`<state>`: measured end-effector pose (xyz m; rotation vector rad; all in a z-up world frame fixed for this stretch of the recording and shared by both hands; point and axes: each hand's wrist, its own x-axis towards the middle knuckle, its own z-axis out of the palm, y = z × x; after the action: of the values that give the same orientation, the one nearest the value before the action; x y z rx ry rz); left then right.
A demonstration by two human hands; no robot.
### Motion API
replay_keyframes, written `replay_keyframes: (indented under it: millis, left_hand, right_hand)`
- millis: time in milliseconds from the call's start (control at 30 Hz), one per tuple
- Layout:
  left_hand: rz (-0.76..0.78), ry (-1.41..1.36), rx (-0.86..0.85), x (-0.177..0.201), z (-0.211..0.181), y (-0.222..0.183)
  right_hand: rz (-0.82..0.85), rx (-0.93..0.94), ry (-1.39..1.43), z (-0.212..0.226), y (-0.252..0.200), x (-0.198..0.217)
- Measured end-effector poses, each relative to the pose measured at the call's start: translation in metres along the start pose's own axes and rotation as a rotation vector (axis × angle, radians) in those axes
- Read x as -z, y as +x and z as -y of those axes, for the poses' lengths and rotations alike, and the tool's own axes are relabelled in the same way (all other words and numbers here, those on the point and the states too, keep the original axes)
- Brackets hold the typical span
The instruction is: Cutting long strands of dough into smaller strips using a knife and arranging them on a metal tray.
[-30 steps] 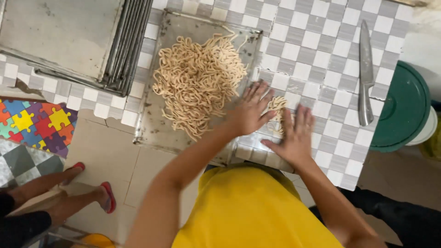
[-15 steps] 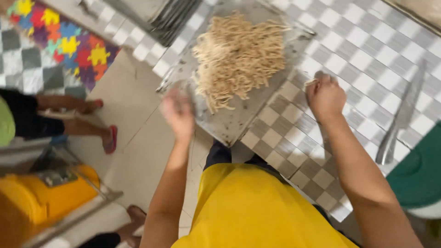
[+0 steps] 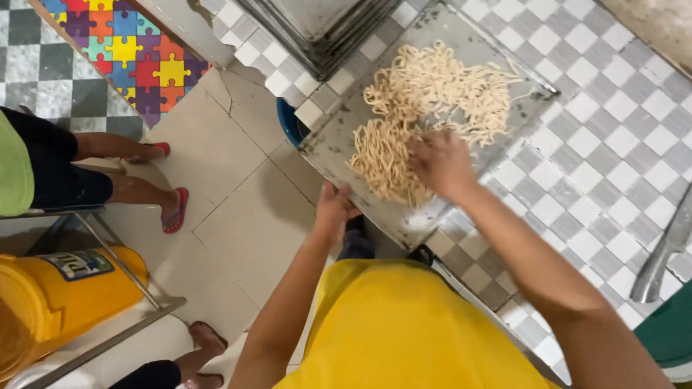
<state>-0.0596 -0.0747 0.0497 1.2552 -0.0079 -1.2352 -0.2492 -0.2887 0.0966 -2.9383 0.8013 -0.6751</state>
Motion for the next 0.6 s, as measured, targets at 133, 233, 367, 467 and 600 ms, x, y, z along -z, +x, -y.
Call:
replay_keyframes:
  millis: [133,233,367,467,600]
  left_hand:
    - [0.066,0.028,0.048,0.000,-0.012,-0.014]
    - [0.125,0.029,0.083,0.013,-0.007,-0.003]
    - [0.219,0.065,0.124,0.024,-0.009,-0.001]
    - [0.233,0.075,0.139,0.009,-0.038,-0.019]
    - [0.225,0.090,0.168,0.013,-0.037,-0.013]
  right_hand:
    - [-0.035,-0.169,-0.148,-0.057,-0.017,-0.005]
    - [0.081,0.072,-0.143,-0.049,-0.020,-0.015]
    - [0.075,-0.063,-0.173,-0.038,0.054,0.000]
    - [0.069,-0.112,-0.082,-0.047,0.078,-0.083]
    - [0.285,-0.145,0.090,0.000,0.096,-0.020]
